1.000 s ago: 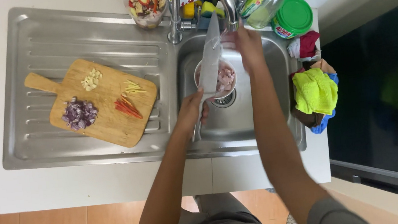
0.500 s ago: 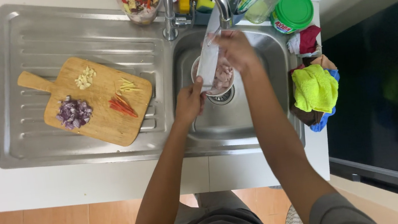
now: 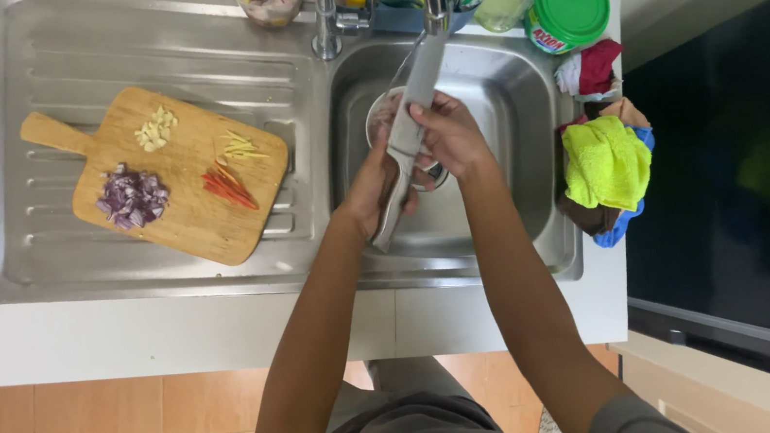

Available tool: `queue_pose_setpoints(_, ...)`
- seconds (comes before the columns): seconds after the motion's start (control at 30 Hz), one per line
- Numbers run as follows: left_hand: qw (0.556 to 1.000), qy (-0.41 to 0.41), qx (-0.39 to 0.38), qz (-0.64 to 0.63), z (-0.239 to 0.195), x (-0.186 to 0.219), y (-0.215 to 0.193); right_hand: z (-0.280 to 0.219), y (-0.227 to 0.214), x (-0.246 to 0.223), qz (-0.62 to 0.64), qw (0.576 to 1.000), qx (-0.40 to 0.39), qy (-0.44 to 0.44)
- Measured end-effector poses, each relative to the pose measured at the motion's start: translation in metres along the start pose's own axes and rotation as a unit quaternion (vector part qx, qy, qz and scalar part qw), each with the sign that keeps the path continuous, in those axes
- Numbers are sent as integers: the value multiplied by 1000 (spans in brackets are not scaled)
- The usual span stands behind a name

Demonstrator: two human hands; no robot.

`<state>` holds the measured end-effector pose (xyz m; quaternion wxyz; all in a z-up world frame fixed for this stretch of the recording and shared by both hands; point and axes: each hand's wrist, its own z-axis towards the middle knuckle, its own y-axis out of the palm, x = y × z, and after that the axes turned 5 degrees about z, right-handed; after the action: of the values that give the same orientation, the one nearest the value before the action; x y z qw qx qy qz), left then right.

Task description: The person slices red bell peppers on a wooden cutting board using a knife, then opens a refrigerator to discard a piece of pepper. They wash the knife under running water and rinse raw chicken pieces in a bowl in the sink before turning on an induction cooktop.

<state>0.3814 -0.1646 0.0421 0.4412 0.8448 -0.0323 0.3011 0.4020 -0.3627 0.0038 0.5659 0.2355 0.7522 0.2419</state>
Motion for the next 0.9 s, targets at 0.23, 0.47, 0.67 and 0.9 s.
queue_pose_setpoints(0.23,918,240,204,240,59,-51,-50,-4,34,7,-165,983,77,-32)
queue_pose_setpoints(0.47,908,228,228,268,19,-31,-29,36,11,-5,-185,981,50,29)
queue_pose_setpoints(0.67,927,177,199,265,15,-42,-27,42,-1,-36,-84,963,180,-184)
queue_pose_setpoints(0.9,783,346,251,453,40,-24,-36,-1,30,23,-128,987,92,-27)
